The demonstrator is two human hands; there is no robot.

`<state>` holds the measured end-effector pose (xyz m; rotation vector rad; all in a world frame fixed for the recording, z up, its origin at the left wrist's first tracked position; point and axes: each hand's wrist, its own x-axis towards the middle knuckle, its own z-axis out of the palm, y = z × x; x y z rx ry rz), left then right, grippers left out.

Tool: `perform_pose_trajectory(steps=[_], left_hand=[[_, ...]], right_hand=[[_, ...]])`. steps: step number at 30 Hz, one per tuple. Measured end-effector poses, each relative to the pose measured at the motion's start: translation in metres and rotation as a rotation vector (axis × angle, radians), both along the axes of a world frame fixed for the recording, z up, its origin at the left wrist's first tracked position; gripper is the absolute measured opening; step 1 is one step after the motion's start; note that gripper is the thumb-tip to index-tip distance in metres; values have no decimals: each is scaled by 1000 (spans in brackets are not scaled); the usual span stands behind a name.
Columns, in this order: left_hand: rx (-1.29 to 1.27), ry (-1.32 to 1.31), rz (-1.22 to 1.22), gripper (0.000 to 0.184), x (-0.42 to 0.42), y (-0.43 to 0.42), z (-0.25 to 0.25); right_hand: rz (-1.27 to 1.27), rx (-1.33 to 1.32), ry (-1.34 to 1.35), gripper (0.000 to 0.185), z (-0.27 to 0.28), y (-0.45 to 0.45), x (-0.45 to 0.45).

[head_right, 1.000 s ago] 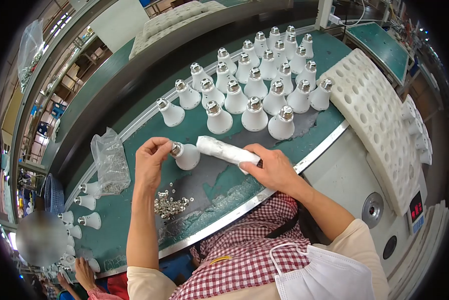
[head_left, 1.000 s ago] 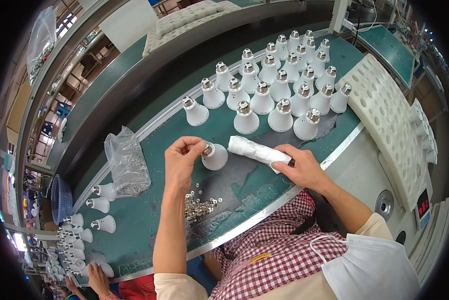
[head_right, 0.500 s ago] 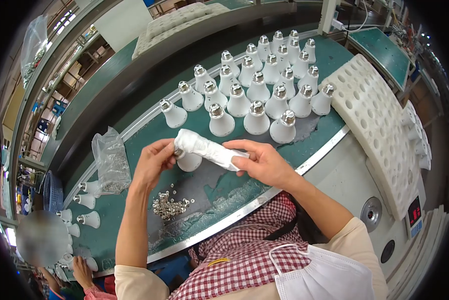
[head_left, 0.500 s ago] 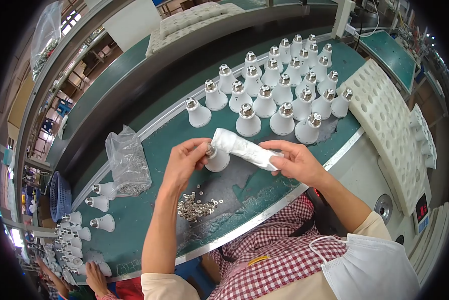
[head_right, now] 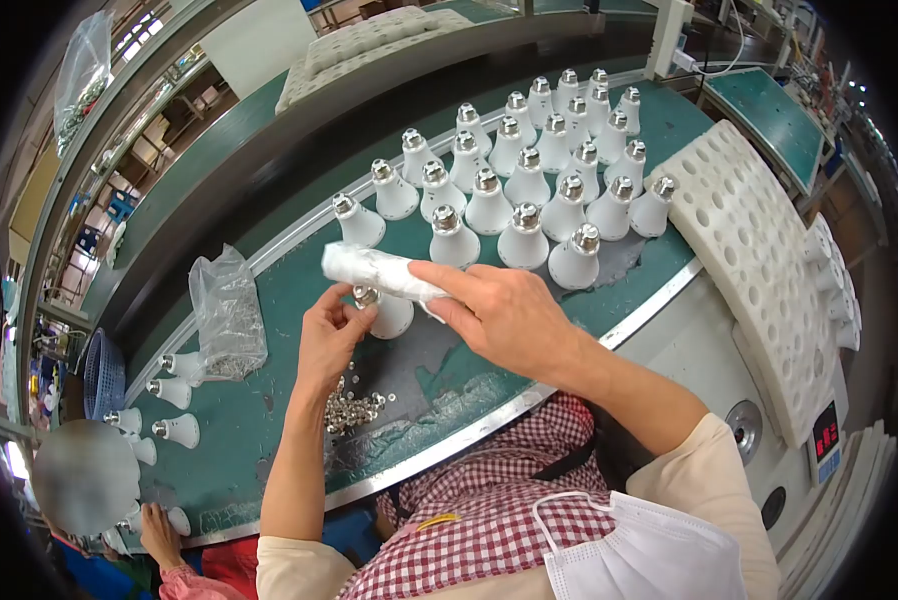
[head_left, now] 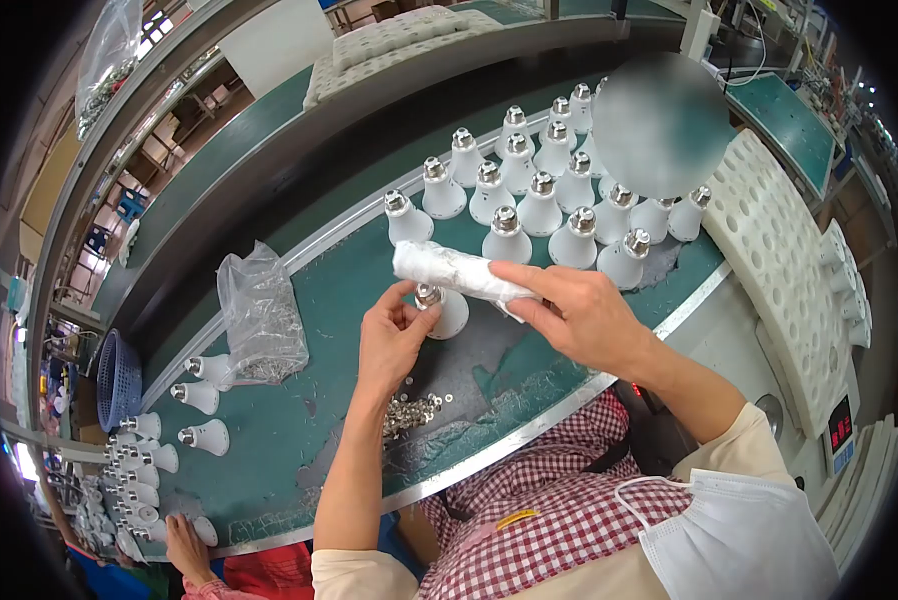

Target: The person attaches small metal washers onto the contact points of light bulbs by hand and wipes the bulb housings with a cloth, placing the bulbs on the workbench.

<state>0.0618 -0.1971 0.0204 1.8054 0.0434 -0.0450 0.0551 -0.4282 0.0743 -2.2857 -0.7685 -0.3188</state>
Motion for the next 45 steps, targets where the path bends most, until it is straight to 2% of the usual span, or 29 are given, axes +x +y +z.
perform_pose_trajectory(steps=[2, 3, 5, 9, 11, 13, 15, 17, 19, 21, 23, 26, 28, 30, 31, 33, 38, 42, 45], left_hand=[[-60, 14, 18, 34, -3, -4, 5], [-62, 17, 17, 34, -2, -4, 3], [57, 12, 4, 38, 0, -1, -1], [185, -12, 24, 41, 1, -1, 1], [249, -84, 7, 40, 10, -2, 1], [289, -92, 10, 41, 28, -4, 2], [162, -95, -69, 43, 49, -5, -9], [158, -133, -54, 44, 48, -9, 2], [218, -246, -17, 41, 39, 7, 5], [275, -282, 120, 37, 23, 35, 19], [523, -449, 286, 33, 14, 88, 18], [928, -468, 528, 34, -8, 185, 23], [1205, -417, 683, 37, -23, 248, 23], [1289, -215, 793, 45, -34, 282, 17], [1283, -216, 784, 45, -38, 298, 10], [1100, -90, 747, 52, -42, 321, -7], [1099, -221, 797, 49, -49, 303, 13], [992, -428, 761, 49, -45, 214, 65], [753, -402, 488, 51, -39, 137, 57]], right_hand=[[7, 207, -29, 36, 4, 4, -2], [5, 205, -26, 36, 0, 3, -1], [-1, -45, 3, 38, -12, 0, -1], [-51, 72, 8, 38, -8, -17, -5], [-102, 206, 265, 37, -3, -27, -12], [-62, 149, 330, 35, -6, -29, -14], [12, -21, 380, 33, -22, -23, -15], [62, -6, 349, 34, -39, -9, -8], [-38, -57, 185, 38, -60, 7, 7], [-103, -46, 203, 38, -72, 15, 22], [-127, -15, 129, 36, -82, 18, 37], [-139, -54, 162, 35, -70, 25, 40], [-129, -23, 155, 35, -72, 25, 38], [-132, 0, 151, 35, -73, 24, 35], [-126, 1, 173, 36, -73, 23, 32], [-139, -11, 195, 37, -71, 17, 26], [-180, -7, 210, 37, -70, -7, 12], [-217, 18, 143, 36, -74, -19, 4], [-238, -42, 61, 36, -75, -19, 1]])
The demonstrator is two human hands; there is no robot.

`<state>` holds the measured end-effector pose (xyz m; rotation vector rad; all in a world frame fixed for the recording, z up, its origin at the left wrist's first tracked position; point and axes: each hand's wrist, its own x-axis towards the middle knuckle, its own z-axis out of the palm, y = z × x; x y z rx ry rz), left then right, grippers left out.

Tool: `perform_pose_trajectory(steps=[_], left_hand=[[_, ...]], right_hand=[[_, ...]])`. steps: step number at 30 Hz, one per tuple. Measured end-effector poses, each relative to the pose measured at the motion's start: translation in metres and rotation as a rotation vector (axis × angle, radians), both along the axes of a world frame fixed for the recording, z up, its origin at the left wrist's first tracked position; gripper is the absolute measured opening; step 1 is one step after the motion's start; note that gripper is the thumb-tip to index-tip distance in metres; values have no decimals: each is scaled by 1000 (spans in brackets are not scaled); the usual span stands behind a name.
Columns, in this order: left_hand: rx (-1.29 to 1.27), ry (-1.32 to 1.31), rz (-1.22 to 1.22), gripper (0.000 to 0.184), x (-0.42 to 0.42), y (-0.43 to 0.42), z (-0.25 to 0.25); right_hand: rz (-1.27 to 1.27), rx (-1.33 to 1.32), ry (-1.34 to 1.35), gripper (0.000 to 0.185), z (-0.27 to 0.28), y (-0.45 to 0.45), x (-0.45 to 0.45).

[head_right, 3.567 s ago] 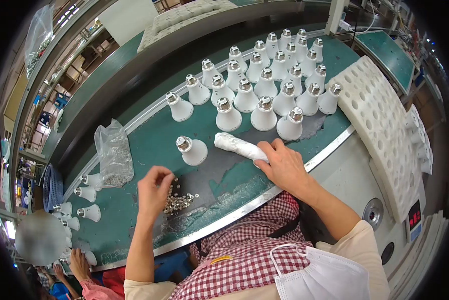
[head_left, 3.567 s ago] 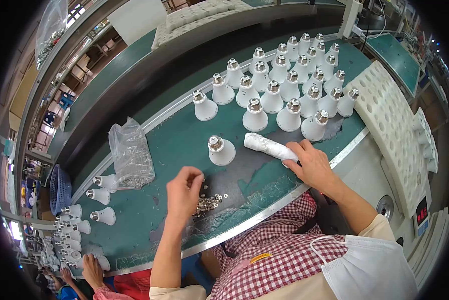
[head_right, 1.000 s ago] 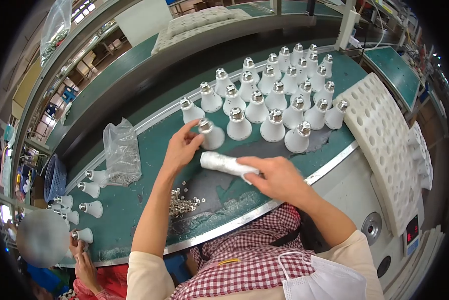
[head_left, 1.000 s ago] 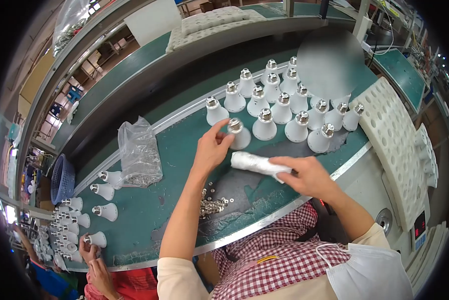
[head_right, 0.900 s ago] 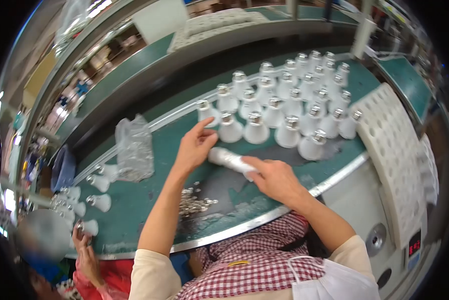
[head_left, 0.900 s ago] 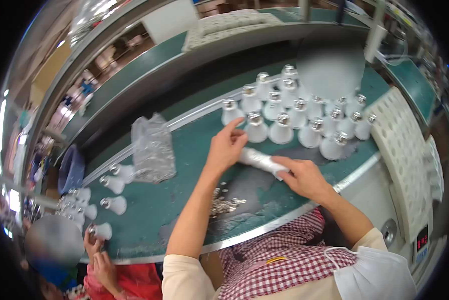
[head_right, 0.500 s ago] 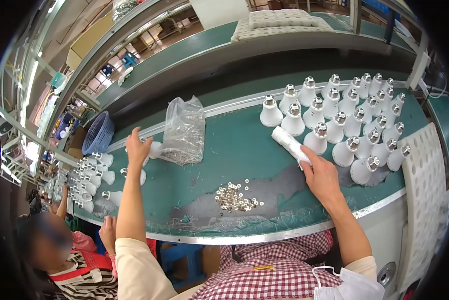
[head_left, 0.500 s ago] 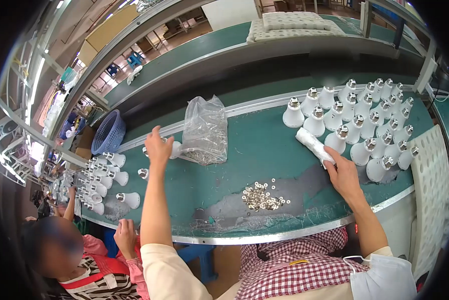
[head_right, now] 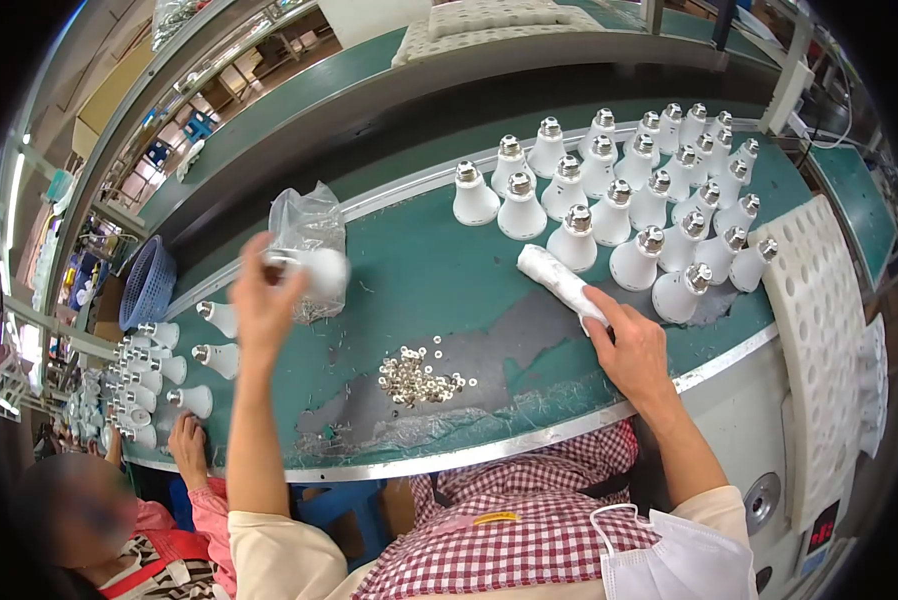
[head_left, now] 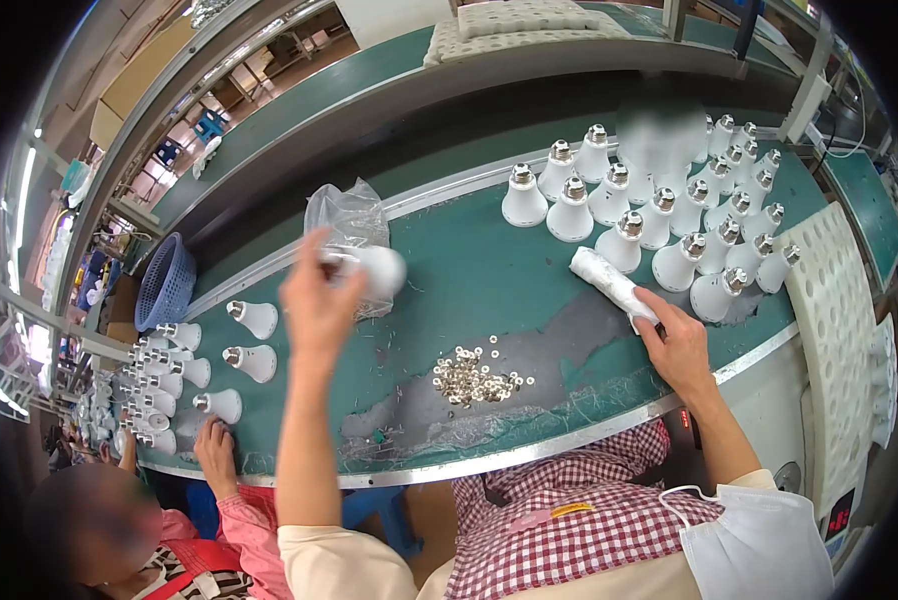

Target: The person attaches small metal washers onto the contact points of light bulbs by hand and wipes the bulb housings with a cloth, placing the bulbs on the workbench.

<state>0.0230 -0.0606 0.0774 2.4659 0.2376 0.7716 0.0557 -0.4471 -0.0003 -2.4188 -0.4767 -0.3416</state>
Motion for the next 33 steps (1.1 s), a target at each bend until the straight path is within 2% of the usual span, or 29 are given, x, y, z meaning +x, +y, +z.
perform_pose_trajectory(steps=[4, 7, 9, 10, 12, 14, 16, 19, 26, 28, 32, 33], left_hand=[[-96, 113, -213, 56, 18, -80, -45], [17, 35, -223, 58, 25, -111, -61], [-181, -11, -284, 48, 23, -119, -61], [-181, -10, -285, 48, 19, -115, -59], [-105, 18, -247, 28, 2, -88, -53], [14, 128, -41, 12, -14, -45, -60], [211, 250, 166, 13, -30, -4, -71], [234, 346, 274, 13, -39, 23, -78], [277, 456, 260, 13, -32, 31, -81], [453, 469, 233, 11, -32, 33, -85], [408, 385, 132, 8, -43, 24, -69], [296, 315, 74, 7, -46, 12, -61]], right_hand=[[2, -31, -33, 36, 0, -3, -6], [-37, -40, 2, 35, 1, -12, -9], [-32, -79, -165, 33, -1, -18, -8], [-32, -79, -164, 33, 0, -20, -8], [-58, -97, -227, 33, 4, -23, -9], [-53, -77, -215, 32, 7, -23, -12], [-48, -59, -203, 32, 5, -21, -13], [2, -24, -216, 30, 4, -11, -10], [42, 26, -205, 27, 12, 3, -12], [39, 29, -203, 26, 13, 3, -13], [55, 46, -248, 25, 24, 8, -16], [80, 99, -243, 24, 27, 13, -17]])
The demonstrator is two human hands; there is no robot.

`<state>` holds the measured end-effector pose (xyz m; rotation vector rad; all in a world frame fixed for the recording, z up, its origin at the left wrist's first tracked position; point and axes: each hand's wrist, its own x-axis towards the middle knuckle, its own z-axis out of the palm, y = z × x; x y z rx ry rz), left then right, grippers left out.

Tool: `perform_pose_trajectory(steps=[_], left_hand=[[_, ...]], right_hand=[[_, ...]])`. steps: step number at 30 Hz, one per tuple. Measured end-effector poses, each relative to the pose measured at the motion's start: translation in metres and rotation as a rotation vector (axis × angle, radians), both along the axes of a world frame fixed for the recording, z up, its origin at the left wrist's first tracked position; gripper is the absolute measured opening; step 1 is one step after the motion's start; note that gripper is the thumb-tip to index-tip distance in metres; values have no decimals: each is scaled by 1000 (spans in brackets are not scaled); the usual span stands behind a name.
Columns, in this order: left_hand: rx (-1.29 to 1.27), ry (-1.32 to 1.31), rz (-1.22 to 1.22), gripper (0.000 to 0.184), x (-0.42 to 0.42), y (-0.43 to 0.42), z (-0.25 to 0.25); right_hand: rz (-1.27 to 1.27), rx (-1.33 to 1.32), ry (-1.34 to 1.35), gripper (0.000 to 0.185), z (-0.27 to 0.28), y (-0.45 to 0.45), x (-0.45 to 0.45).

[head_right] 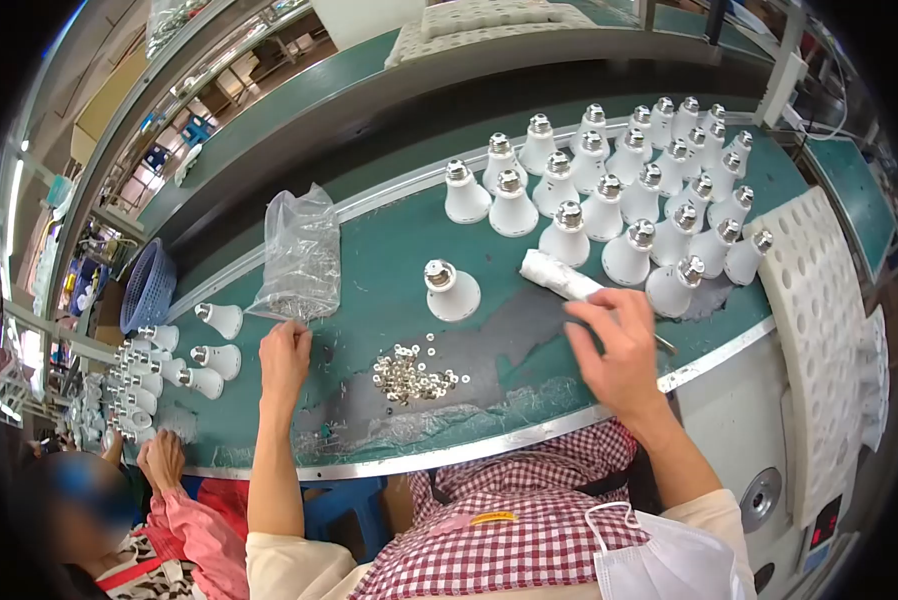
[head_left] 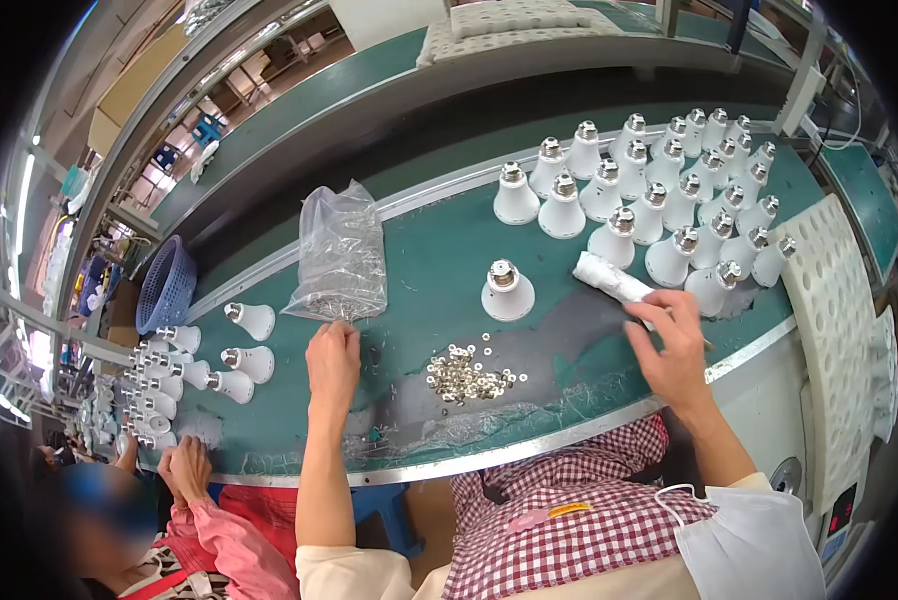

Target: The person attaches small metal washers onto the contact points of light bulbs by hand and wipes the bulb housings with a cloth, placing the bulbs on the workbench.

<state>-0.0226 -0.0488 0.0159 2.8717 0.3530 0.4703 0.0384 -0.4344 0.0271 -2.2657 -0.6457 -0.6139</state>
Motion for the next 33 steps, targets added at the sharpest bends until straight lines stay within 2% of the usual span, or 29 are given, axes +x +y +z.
perform_pose_trajectory(steps=[3, 4, 6, 9, 11, 13, 15, 17, 20, 22, 24, 33], left_hand=[[-256, -81, -112, 5, -6, -54, 28], [-386, -100, -162, 5, -5, -75, 37], [-438, -101, -285, 4, -5, -108, 51], [-462, -104, -440, 5, -4, -135, 51], [-442, -110, -490, 7, -4, -141, 50], [-540, -90, -482, 12, -2, -144, 47], [-543, -62, -474, 8, -2, -149, 43], [-749, 66, -367, 6, -3, -155, 39], [-833, 64, -386, 8, -1, -160, 35], [-805, 87, -368, 9, 0, -161, 40], [-775, 111, -351, 10, 0, -161, 41], [-860, 224, -351, 12, 2, -154, 36]], right_hand=[[268, 234, 220, 20, 10, 34, -3], [346, 250, 467, 19, 22, 44, -7], [493, 358, 594, 22, 26, 69, -9], [553, 371, 766, 20, 29, 85, -5], [522, 360, 785, 20, 25, 82, -4], [495, 346, 806, 20, 21, 78, -2], [474, 336, 815, 20, 15, 74, -2], [485, 397, 830, 20, 7, 72, -2], [516, 461, 881, 16, 0, 67, 0], [533, 463, 915, 13, -2, 66, 1], [507, 500, 917, 19, -4, 66, 1], [567, 474, 868, 13, -11, 63, 0]])
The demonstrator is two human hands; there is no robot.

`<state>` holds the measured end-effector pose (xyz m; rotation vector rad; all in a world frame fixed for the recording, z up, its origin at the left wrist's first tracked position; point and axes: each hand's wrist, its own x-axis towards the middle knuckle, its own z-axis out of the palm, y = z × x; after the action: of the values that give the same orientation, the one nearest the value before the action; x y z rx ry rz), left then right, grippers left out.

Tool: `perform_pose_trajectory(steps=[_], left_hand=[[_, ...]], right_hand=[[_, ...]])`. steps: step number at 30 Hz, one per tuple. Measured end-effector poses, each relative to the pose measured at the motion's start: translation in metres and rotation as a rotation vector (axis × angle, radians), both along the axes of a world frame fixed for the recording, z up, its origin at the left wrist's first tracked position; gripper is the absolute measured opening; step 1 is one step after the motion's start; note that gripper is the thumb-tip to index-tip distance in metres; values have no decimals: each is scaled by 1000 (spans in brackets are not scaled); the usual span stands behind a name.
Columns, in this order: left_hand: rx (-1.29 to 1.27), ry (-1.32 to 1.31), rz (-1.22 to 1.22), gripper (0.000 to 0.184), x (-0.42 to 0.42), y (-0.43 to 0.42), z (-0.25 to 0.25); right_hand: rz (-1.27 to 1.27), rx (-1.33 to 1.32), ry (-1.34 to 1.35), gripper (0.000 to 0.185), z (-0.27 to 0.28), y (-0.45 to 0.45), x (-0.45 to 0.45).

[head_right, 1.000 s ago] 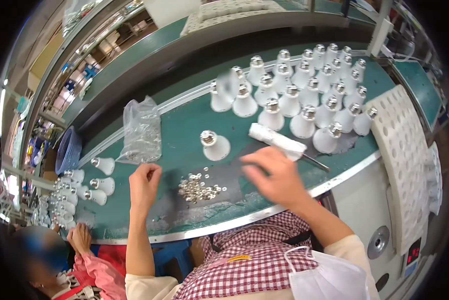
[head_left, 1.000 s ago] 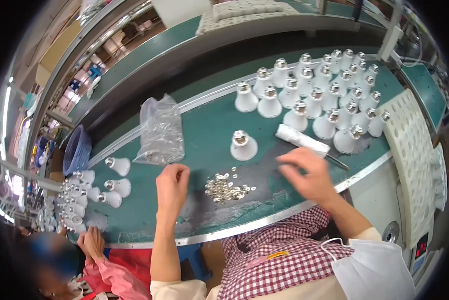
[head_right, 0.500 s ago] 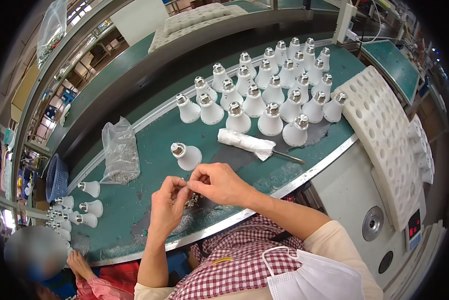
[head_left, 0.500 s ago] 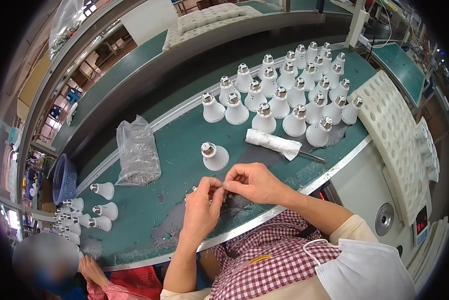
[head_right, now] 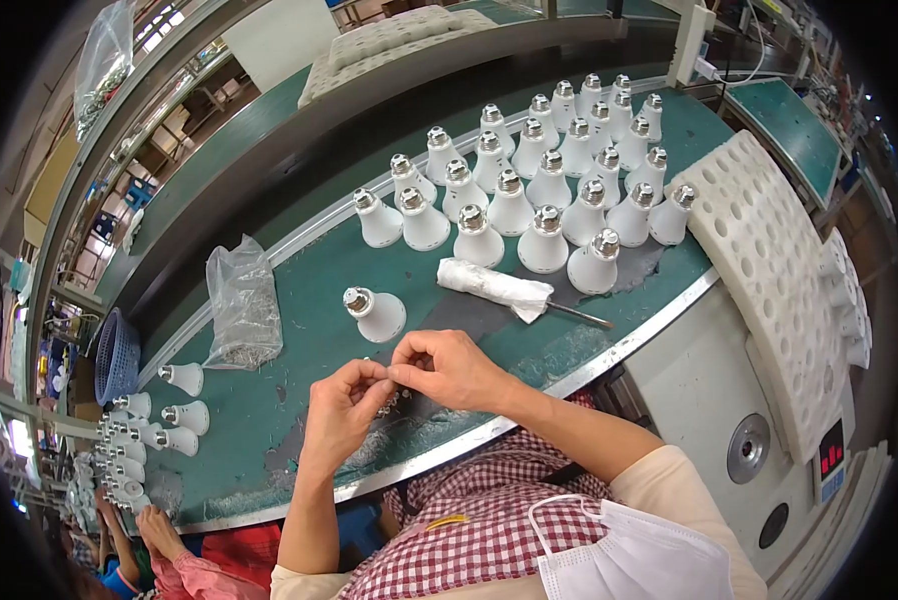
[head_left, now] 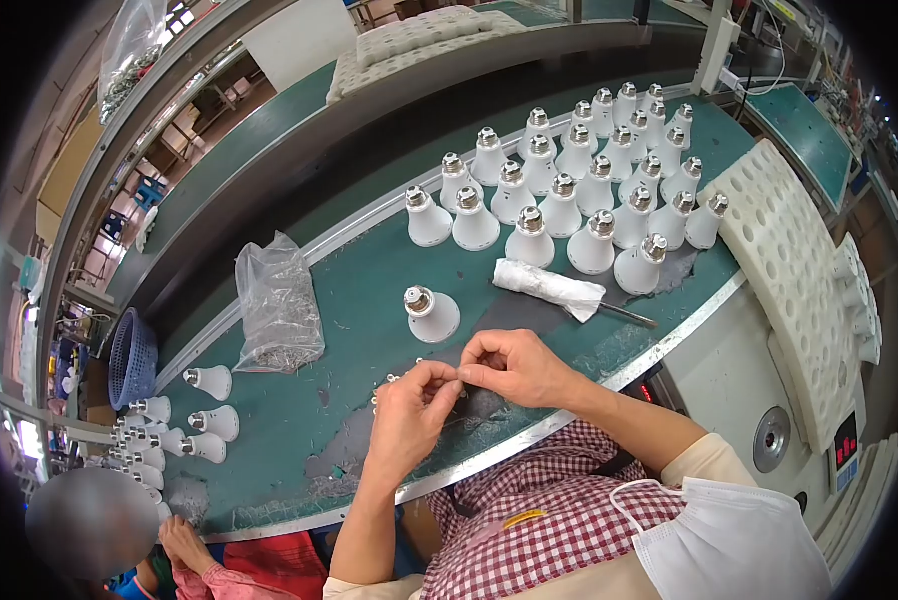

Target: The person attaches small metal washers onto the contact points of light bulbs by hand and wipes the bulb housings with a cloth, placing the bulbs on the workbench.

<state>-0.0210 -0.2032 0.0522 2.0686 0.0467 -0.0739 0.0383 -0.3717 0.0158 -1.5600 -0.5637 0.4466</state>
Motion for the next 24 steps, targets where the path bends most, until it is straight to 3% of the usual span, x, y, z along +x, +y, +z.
perform_pose_trajectory(steps=[6, 11, 13, 15, 16, 18, 20, 21, 24], left_hand=[[-73, 20, -40, 15, 2, -3, -12], [-337, 40, 91, 8, 2, -13, -17], [-328, 18, 71, 8, 2, -15, -20], [-320, -4, 52, 8, 0, -15, -21], [-403, -16, 35, 8, -2, -15, -20], [-484, -24, 19, 8, -3, -11, -19], [-333, -91, 50, 6, -2, 1, -18], [-56, -187, 76, 5, 6, 11, -10], [345, -357, 290, 6, 51, 38, 31]], right_hand=[[-59, -25, -27, 11, 0, 3, -4], [-140, -20, -67, 18, -7, 5, -5], [-156, -1, -60, 18, -9, 4, -5], [-38, 144, 357, 18, -8, 3, -4], [-38, 142, 357, 18, -6, 2, -4], [76, 466, 789, 18, 3, 0, -7], [22, 601, 878, 17, 23, -7, 1], [-35, 737, 960, 17, 29, -11, 9], [-27, 682, 794, 16, 31, -14, 20]])
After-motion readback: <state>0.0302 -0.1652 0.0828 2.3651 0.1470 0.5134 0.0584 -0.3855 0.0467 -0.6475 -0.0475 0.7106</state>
